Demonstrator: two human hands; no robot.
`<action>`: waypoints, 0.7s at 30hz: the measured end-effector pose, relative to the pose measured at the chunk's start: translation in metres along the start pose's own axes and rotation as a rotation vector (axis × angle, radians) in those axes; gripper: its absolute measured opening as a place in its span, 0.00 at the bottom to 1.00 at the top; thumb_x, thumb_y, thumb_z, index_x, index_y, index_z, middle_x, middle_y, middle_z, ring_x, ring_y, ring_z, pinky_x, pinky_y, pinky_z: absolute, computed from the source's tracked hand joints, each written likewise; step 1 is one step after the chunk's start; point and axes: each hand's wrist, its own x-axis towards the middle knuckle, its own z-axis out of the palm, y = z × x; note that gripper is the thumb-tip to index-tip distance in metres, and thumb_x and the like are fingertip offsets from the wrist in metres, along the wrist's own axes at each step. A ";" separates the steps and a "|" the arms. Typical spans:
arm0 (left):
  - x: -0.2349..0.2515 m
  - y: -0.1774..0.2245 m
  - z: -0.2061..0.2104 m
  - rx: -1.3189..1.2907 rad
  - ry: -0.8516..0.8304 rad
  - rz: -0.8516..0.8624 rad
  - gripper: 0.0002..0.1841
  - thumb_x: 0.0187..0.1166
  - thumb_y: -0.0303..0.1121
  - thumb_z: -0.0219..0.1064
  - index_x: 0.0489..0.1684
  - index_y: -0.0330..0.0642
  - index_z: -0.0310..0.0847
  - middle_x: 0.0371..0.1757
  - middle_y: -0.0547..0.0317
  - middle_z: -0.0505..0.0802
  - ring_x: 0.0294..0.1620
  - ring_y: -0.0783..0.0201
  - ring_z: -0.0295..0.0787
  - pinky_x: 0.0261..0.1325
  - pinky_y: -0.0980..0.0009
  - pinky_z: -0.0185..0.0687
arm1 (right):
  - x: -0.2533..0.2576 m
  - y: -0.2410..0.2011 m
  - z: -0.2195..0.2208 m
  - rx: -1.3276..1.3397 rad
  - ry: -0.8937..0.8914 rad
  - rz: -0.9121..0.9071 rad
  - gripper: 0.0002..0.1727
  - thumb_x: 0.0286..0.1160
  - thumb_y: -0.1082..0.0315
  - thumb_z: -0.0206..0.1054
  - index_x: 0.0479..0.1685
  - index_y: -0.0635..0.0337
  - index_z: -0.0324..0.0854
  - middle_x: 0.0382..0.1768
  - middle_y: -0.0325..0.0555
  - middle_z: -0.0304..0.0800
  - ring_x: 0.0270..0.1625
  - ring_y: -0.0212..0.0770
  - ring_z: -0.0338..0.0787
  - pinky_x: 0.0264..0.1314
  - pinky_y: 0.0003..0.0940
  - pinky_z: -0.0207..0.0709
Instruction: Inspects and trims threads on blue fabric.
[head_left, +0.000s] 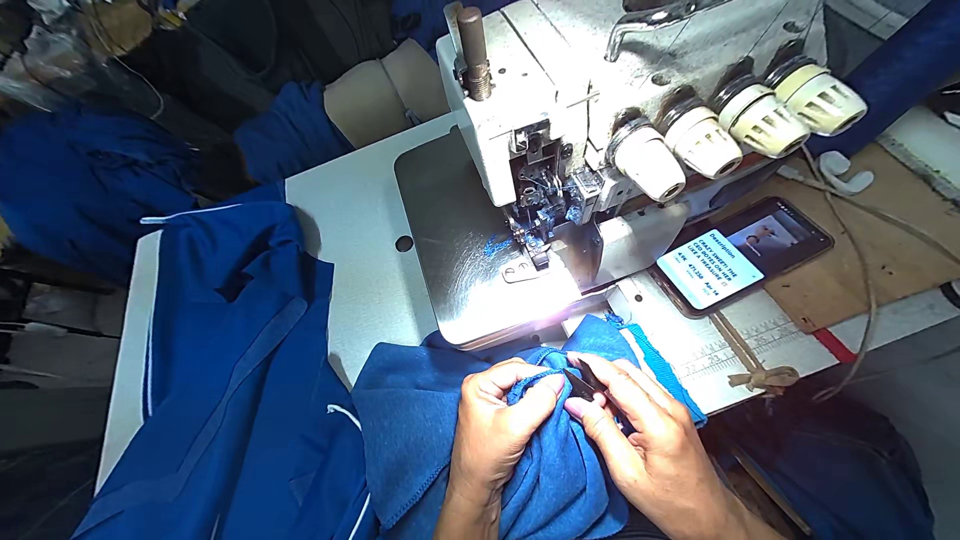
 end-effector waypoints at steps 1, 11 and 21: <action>0.000 0.000 0.000 -0.001 -0.005 -0.003 0.05 0.66 0.26 0.74 0.22 0.40 0.94 0.27 0.60 0.92 0.33 0.74 0.88 0.39 0.79 0.84 | 0.000 0.001 0.002 -0.008 0.026 -0.024 0.18 0.80 0.62 0.65 0.63 0.61 0.88 0.40 0.39 0.87 0.38 0.21 0.83 0.43 0.13 0.79; 0.004 0.005 0.004 -0.090 0.022 -0.068 0.05 0.65 0.22 0.74 0.22 0.39 0.93 0.23 0.59 0.91 0.27 0.75 0.87 0.34 0.79 0.84 | 0.014 0.007 -0.009 0.148 -0.064 0.216 0.21 0.75 0.50 0.70 0.60 0.52 0.89 0.38 0.26 0.90 0.37 0.18 0.84 0.43 0.17 0.79; 0.017 0.002 0.026 0.040 0.068 -0.026 0.04 0.68 0.24 0.73 0.26 0.38 0.94 0.26 0.58 0.94 0.30 0.73 0.90 0.38 0.77 0.87 | 0.021 0.004 -0.031 0.065 -0.009 0.145 0.26 0.74 0.59 0.69 0.71 0.58 0.77 0.36 0.34 0.86 0.33 0.21 0.82 0.38 0.19 0.79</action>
